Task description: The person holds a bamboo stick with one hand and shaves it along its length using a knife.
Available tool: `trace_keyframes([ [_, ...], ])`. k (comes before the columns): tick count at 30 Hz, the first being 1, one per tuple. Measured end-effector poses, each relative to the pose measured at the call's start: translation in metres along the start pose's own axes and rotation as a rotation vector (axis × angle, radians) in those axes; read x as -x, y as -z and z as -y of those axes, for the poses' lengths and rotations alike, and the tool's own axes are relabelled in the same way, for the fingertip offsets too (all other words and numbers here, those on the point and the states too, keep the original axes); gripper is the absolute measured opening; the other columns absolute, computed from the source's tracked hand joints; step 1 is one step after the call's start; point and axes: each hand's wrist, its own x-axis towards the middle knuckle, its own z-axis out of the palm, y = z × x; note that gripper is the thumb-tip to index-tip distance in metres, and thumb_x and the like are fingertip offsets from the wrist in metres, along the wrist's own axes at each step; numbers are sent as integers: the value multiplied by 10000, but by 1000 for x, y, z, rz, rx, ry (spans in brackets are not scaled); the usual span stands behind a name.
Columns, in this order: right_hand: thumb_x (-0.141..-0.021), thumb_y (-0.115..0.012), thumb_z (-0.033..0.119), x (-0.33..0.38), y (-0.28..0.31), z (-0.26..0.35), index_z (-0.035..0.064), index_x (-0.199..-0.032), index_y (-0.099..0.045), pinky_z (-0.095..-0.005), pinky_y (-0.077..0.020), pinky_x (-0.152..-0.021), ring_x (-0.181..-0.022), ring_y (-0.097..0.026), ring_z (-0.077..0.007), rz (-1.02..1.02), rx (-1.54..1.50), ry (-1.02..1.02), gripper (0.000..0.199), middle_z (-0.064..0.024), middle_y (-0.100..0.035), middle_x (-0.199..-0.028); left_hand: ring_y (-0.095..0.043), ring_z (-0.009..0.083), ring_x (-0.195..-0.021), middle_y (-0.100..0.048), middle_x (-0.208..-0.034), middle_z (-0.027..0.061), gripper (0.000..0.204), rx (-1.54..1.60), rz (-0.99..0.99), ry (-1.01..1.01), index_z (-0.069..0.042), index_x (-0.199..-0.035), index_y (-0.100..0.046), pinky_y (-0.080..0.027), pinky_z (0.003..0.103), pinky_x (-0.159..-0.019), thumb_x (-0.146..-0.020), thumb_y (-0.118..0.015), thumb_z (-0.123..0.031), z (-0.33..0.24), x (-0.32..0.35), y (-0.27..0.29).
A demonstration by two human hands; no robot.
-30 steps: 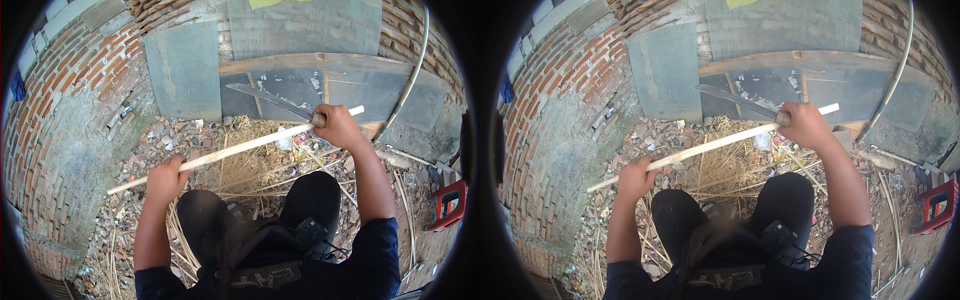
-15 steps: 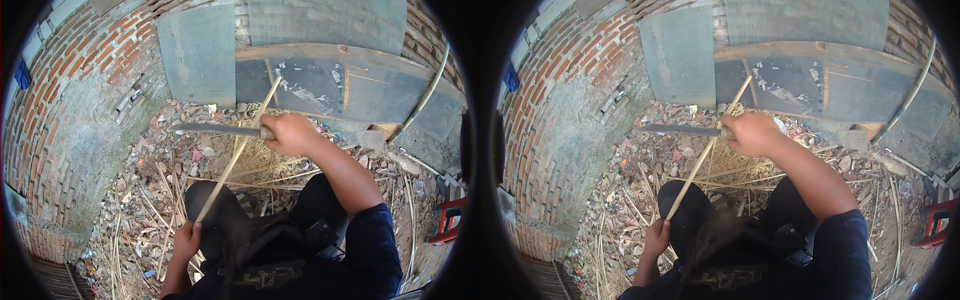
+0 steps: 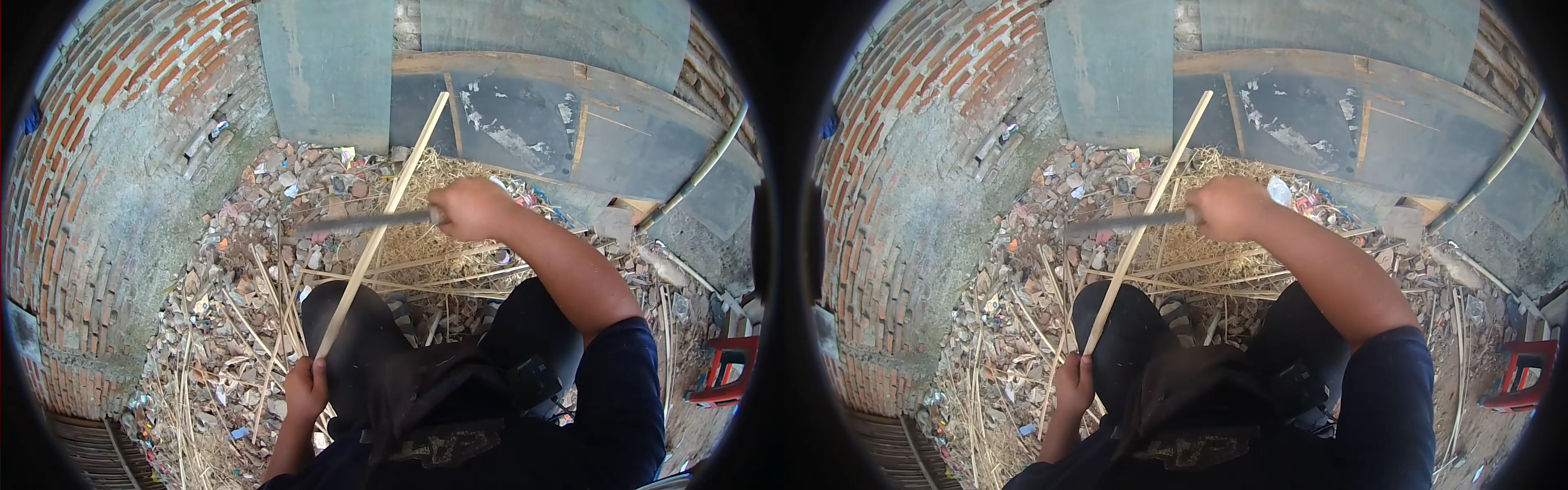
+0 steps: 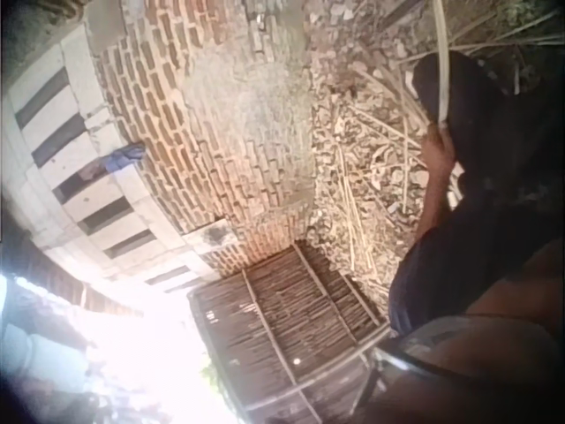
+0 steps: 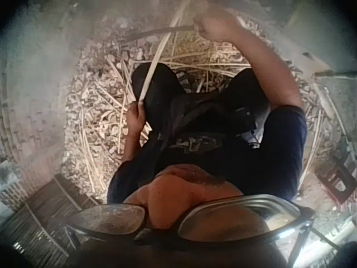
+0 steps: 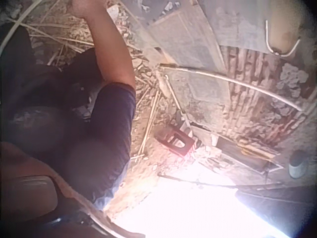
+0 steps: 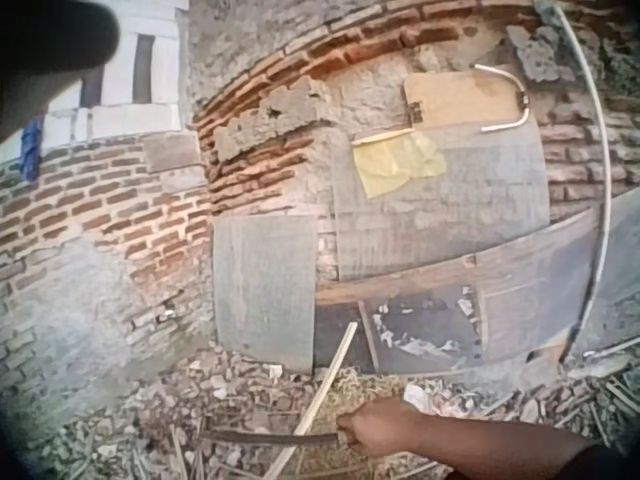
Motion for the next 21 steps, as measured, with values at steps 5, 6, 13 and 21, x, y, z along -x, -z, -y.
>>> trace_keyframes([
  [5, -777, -694, 204, -17, -41, -31, 91, -956, -659, -497, -546, -745, -886, -691, -358, 114, -125, 67, 215, -143, -690, -854, -603, 432, -571, -565, -597, 205, 372, -61, -49, -60, -24, -770, -536, -443, 480, -523, -1016, -562, -303, 8, 1, -7],
  [6, -769, -694, 192, -18, -47, -37, 85, -952, -658, -504, -537, -740, -891, -687, -363, 119, -114, 66, 216, -153, -686, -852, -600, 443, -575, -564, -597, 208, 370, -112, -64, -65, -27, -769, -527, -441, 492, -521, -1016, -560, -301, 7, 0, -8],
  [13, -777, -685, 191, -9, -40, 13, 114, -952, -666, -489, -561, -754, -869, -709, -329, 104, 41, 73, 192, -125, -710, -869, -596, 467, -581, -569, -609, 229, 346, -138, -58, -93, -30, -786, -514, -439, 524, -515, -1007, -570, -291, 9, 3, -5],
  [21, -789, -676, 210, -11, -47, -10, 105, -963, -656, -482, -563, -754, -856, -710, -328, 38, -55, -22, 205, -100, -716, -842, -585, 454, -591, -554, -625, 220, 370, -178, -46, -86, -25, -801, -529, -418, 501, -527, -1034, -527, -313, 5, 0, -5],
])
